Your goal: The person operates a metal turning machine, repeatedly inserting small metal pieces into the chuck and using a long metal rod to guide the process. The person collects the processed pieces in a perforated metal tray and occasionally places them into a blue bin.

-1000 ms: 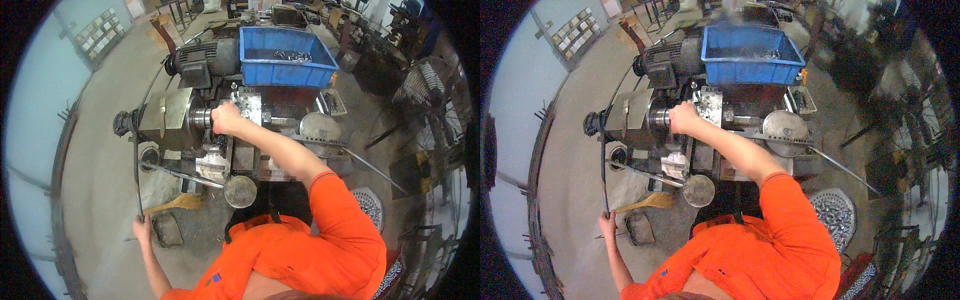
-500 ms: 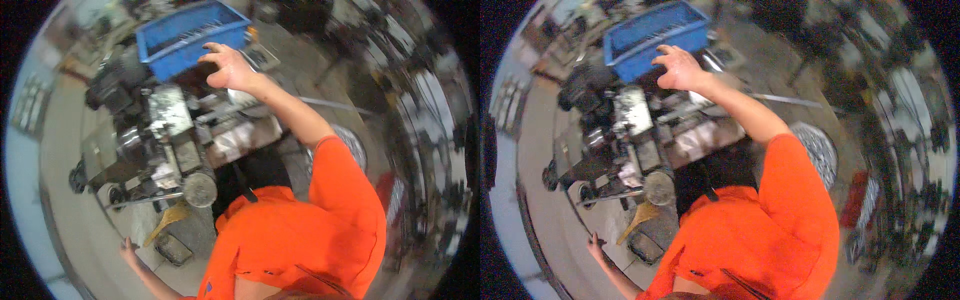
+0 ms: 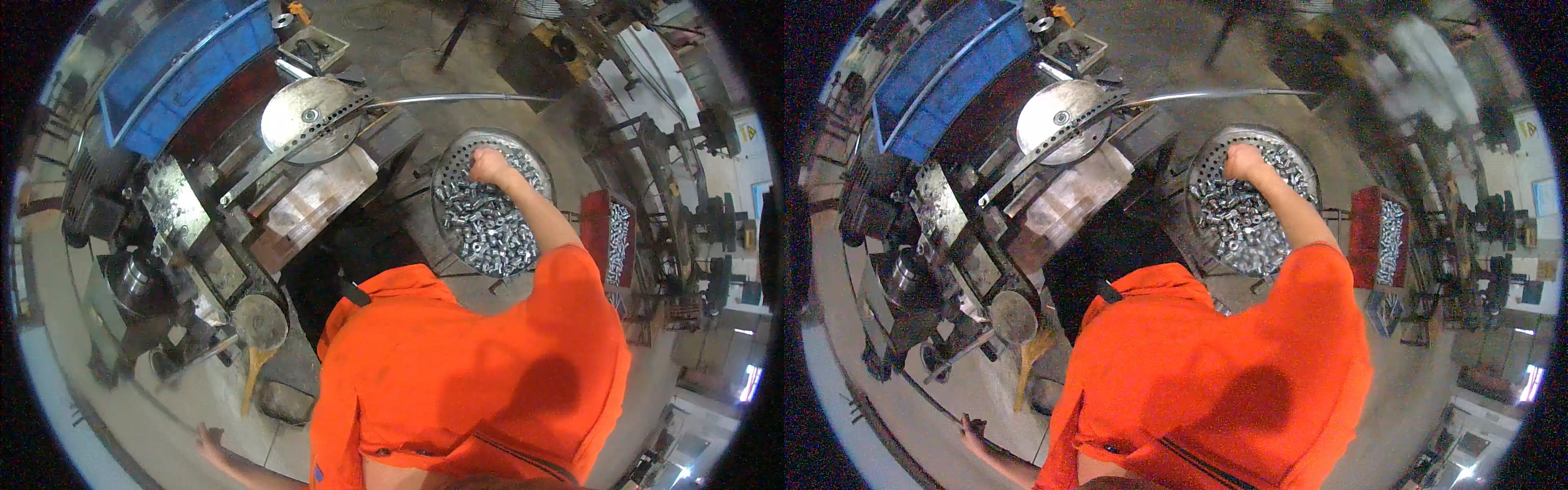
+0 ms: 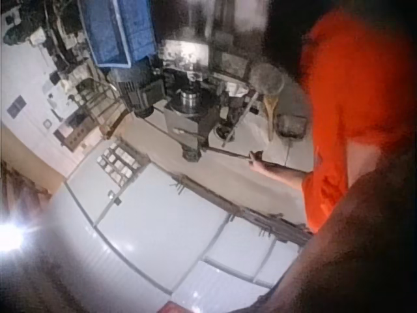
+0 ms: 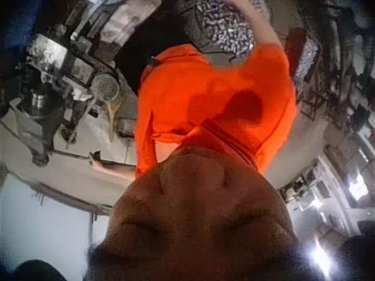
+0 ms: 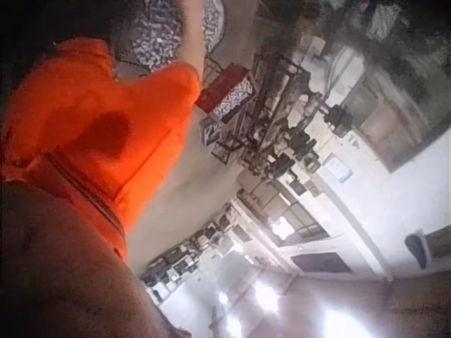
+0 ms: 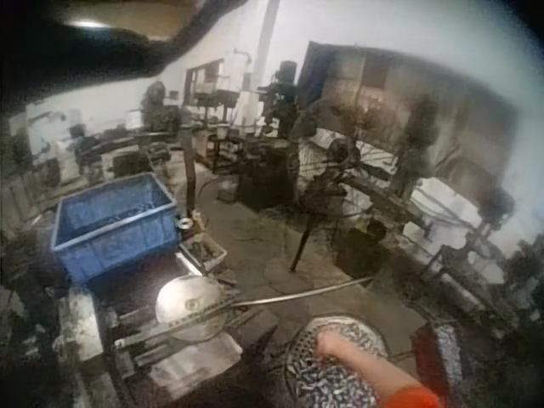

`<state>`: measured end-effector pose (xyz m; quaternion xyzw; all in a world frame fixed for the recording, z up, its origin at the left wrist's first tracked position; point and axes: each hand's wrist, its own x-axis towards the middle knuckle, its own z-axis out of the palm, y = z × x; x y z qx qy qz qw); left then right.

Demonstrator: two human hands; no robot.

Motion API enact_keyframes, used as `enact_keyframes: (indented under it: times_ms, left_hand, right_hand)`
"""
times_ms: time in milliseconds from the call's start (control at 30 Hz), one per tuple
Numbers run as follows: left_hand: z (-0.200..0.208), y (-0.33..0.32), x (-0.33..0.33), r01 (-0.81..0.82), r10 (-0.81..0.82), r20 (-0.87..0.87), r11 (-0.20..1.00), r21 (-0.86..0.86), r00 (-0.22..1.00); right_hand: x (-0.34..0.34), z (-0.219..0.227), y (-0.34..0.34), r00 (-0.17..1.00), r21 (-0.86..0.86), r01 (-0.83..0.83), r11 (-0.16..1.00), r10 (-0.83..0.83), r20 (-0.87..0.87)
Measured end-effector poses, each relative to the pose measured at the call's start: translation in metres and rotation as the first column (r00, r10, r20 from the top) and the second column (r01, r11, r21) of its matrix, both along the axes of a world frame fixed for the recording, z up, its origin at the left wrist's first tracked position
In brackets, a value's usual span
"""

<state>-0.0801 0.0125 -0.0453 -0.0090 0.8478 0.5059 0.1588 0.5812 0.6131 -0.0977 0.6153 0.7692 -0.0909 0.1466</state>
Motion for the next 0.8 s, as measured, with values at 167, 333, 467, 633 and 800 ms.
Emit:
enact_keyframes:
  times_ms: [167,333,467,633,800]
  left_hand:
    - [0.009,0.001,0.015,-0.018,0.02,-0.107,0.999,0.026,0.994]
    - [0.017,0.018,0.021,0.017,-0.028,-0.137,0.996,-0.086,0.99]
    - [0.007,0.007,0.017,-0.013,0.006,-0.174,0.999,-0.04,0.985]
    - [-0.009,-0.008,0.005,0.01,-0.011,-0.14,1.0,-0.004,0.99]
    - [0.009,-0.003,0.015,-0.007,-0.011,-0.177,0.995,-0.099,0.984]
  right_hand:
    - [0.002,-0.023,0.017,0.99,-0.035,-0.138,0.99,0.139,0.024]
    - [0.002,-0.015,0.013,0.995,-0.039,-0.094,0.995,0.093,-0.034]
    - [0.001,-0.008,0.011,0.979,-0.057,-0.202,0.978,0.203,0.021]
    - [0.009,-0.035,0.029,0.993,0.027,-0.092,0.995,0.09,0.07]
    - [-0.003,-0.027,0.027,0.977,-0.124,-0.151,0.981,0.167,0.135]
